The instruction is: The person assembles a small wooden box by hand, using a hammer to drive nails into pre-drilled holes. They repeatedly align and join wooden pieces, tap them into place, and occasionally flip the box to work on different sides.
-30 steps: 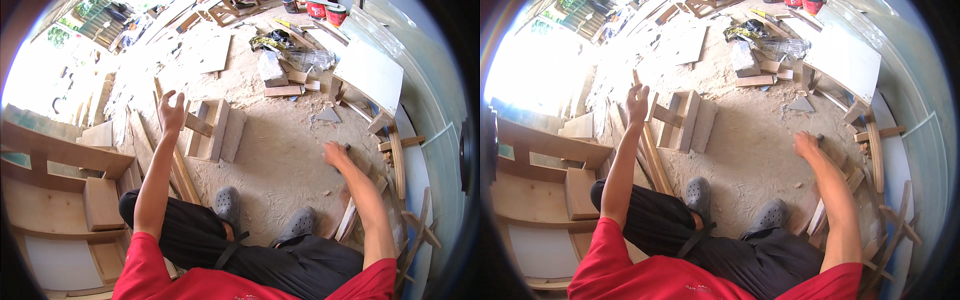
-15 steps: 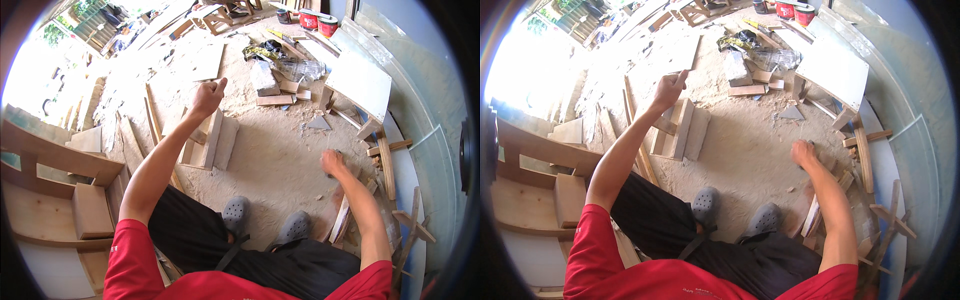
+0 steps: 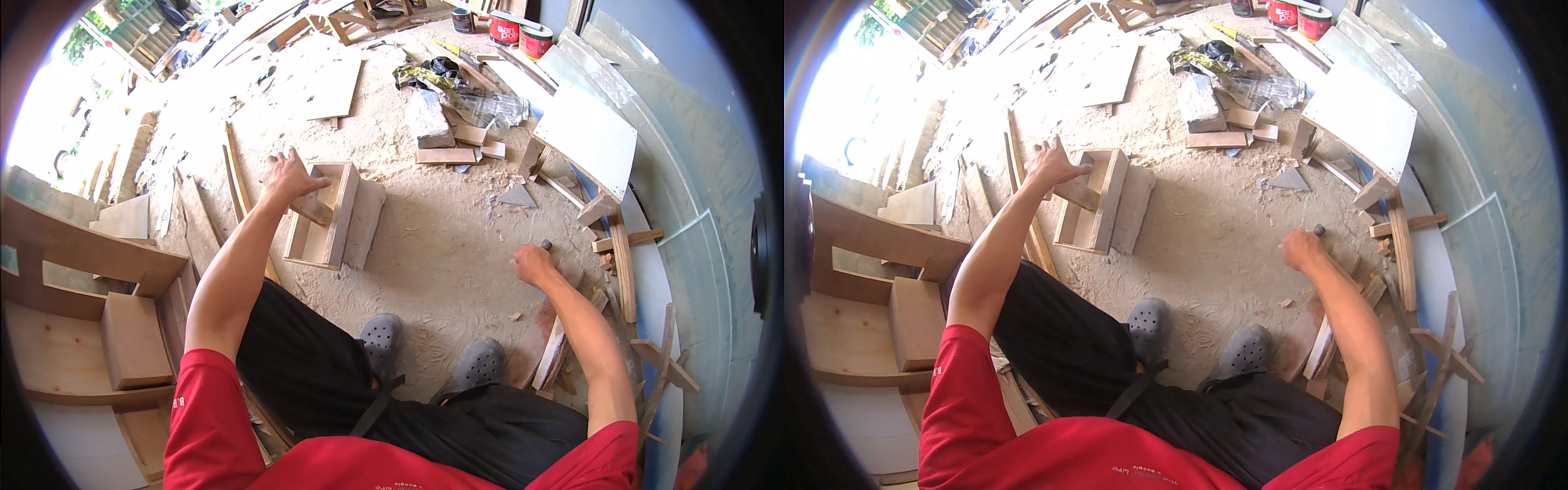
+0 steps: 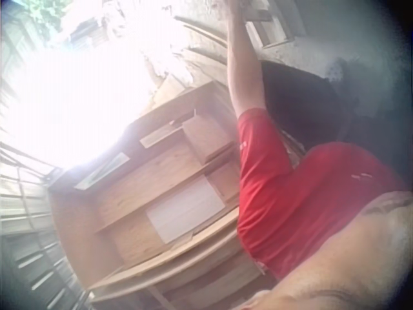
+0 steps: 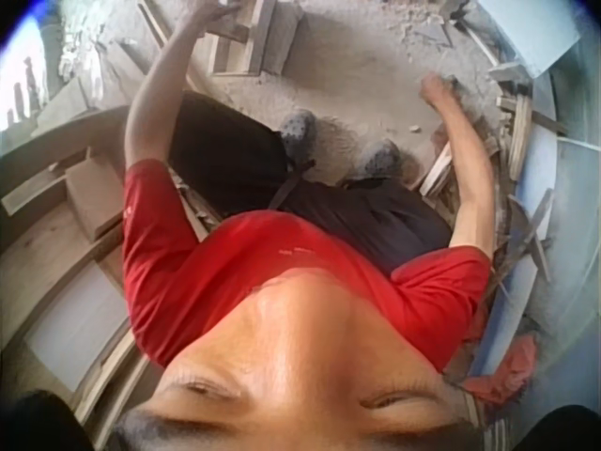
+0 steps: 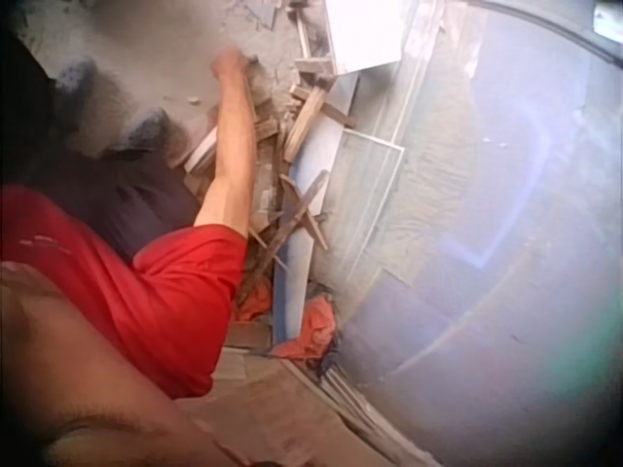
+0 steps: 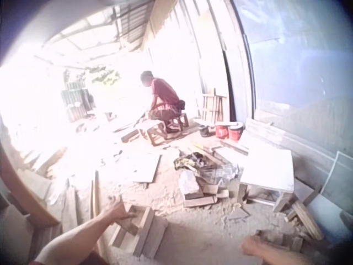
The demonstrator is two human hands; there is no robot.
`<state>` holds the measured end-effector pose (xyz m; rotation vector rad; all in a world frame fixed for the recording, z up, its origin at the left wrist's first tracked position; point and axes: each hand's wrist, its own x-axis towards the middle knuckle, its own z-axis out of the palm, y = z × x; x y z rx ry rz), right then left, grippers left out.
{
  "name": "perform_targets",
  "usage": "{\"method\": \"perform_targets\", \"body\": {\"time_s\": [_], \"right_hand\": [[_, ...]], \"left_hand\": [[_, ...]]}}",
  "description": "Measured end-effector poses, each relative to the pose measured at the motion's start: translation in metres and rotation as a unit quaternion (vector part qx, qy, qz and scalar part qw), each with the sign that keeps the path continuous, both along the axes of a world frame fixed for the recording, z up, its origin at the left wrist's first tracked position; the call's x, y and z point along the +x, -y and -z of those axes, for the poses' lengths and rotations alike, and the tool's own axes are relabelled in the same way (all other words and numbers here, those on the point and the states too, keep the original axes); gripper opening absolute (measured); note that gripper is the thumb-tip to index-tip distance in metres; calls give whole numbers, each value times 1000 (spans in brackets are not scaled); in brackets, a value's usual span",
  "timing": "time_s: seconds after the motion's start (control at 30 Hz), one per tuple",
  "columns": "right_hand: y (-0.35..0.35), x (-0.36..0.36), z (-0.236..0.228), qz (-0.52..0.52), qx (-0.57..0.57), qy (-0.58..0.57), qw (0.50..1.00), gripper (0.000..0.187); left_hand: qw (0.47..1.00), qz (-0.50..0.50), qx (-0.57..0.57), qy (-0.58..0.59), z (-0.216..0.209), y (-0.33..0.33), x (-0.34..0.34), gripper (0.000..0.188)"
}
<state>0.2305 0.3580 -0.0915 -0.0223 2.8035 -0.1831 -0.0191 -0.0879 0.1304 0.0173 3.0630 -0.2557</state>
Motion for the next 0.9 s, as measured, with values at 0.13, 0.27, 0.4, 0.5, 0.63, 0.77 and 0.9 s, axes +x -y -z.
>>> {"method": "perform_targets", "body": {"time_s": [0.13, 0.27, 0.4, 0.5, 0.63, 0.77, 0.9], "right_hand": [[14, -5, -10, 1, -15, 5, 1000, 30], [15, -12, -14, 0, -38, -16, 999, 34], [39, -27, -26, 89, -207, 21, 974, 47], [45, -45, -33, 158, -378, 85, 908, 76], [72, -65, -86, 210, -620, 169, 737, 124], [18, -75, -87, 177, -586, 74, 788, 136], [-17, -63, -103, 294, -637, 24, 713, 130]], "left_hand": [[997, -73, 27, 21, -9, 23, -10, 97], [997, -53, 47, 41, -19, 34, -15, 47], [992, -36, 109, 51, -34, 34, -12, 49], [958, -32, 247, 142, -29, 11, -9, 48], [879, -39, 415, 233, 10, -18, 5, 47], [786, -36, 562, 255, 77, -83, 24, 41], [667, -72, 681, 294, 147, -108, 60, 23]]}}
